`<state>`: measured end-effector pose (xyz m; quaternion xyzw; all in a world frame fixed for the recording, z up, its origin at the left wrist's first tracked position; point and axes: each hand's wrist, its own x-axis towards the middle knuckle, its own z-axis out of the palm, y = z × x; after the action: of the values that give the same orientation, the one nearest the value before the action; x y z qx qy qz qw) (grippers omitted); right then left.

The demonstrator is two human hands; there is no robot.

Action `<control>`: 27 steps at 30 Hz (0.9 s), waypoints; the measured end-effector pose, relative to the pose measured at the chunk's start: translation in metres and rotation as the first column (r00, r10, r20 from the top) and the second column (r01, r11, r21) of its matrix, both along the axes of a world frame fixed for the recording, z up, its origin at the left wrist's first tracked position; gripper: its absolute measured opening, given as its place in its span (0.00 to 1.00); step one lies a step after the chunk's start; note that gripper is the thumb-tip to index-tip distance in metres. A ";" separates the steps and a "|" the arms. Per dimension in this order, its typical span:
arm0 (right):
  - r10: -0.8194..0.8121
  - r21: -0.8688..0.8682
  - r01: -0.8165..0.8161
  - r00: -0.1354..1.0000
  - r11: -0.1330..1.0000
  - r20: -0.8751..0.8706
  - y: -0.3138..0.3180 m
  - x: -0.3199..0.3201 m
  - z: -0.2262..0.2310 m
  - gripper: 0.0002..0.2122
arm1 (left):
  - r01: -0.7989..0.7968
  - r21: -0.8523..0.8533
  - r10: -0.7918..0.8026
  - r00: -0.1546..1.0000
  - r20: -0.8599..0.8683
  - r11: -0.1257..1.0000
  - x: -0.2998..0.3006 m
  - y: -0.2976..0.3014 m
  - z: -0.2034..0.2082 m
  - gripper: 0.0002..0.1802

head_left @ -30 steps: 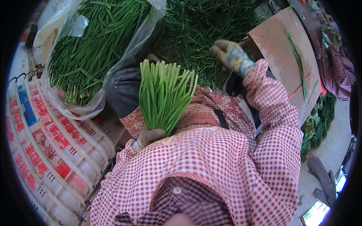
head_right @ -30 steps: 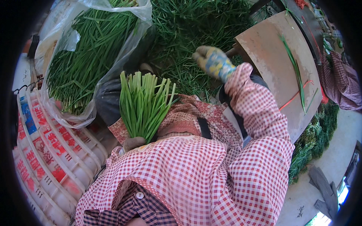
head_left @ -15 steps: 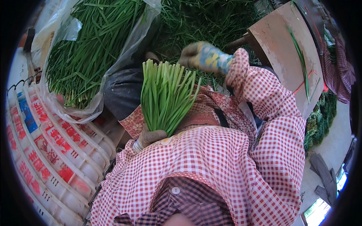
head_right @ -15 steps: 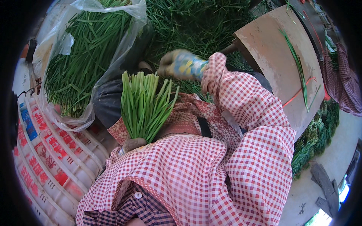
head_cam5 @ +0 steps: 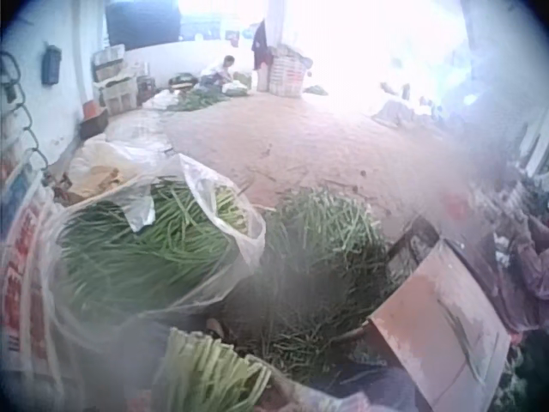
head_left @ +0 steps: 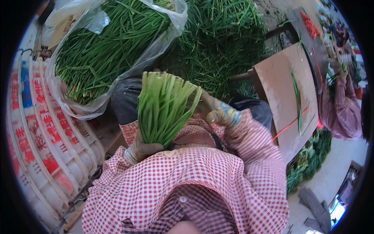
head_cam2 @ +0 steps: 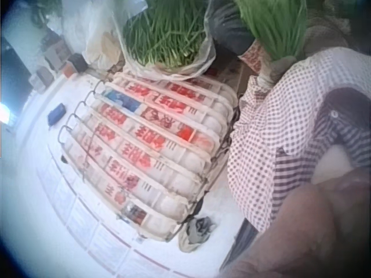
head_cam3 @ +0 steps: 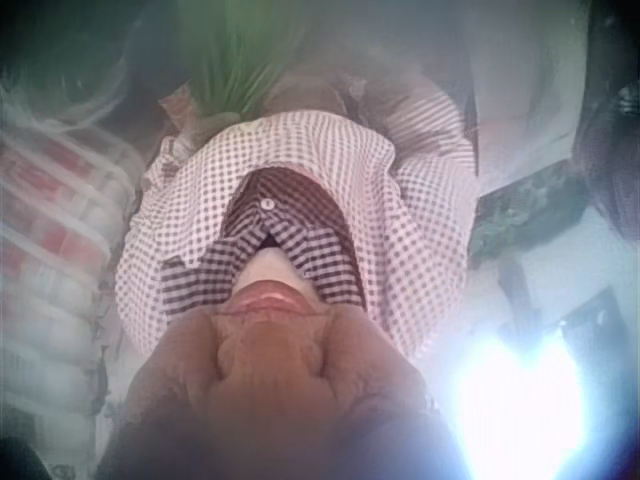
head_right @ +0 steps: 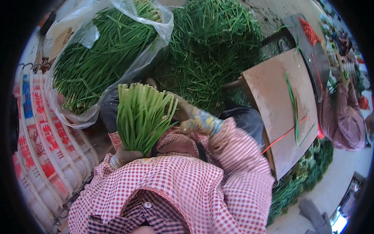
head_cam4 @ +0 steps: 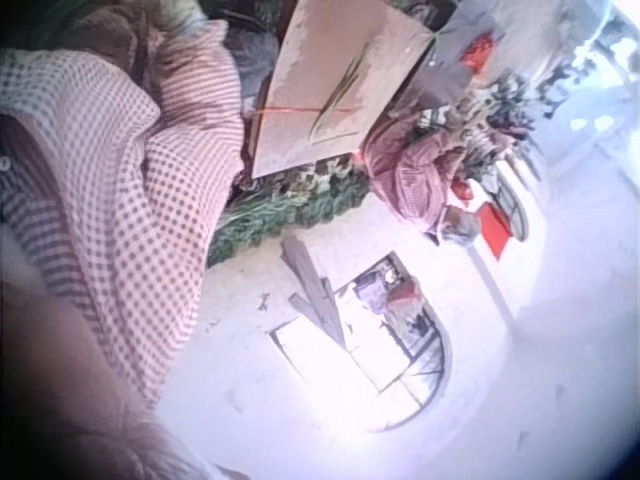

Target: The person trims the roots of chive bundles with a knife, sorts through the stalks to remove debris, and ties the cleaned chives into bundles using red plastic string.

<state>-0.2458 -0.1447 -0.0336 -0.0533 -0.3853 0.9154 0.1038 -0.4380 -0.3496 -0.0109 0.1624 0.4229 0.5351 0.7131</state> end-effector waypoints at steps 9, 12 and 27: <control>-0.547 -0.079 0.543 0.836 0.836 -0.044 -0.017 -0.017 0.034 0.54 | -0.081 0.077 0.105 0.909 -0.404 0.994 0.039 0.011 -0.078 0.42; -0.523 -0.071 0.540 0.834 0.838 0.174 -0.016 0.005 0.042 0.53 | -0.242 -0.092 0.250 0.964 0.085 0.966 0.058 0.023 -0.031 0.46; -0.547 -0.003 0.561 0.807 0.828 -0.220 -0.023 0.052 0.028 0.11 | 0.117 -0.438 0.140 0.848 0.511 0.892 0.086 0.046 0.010 0.20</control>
<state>-0.1939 -0.1675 -0.0056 -0.0624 -0.3681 0.8331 0.4082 -0.3525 -0.3033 -0.0006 -0.1647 0.3233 0.4497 0.8162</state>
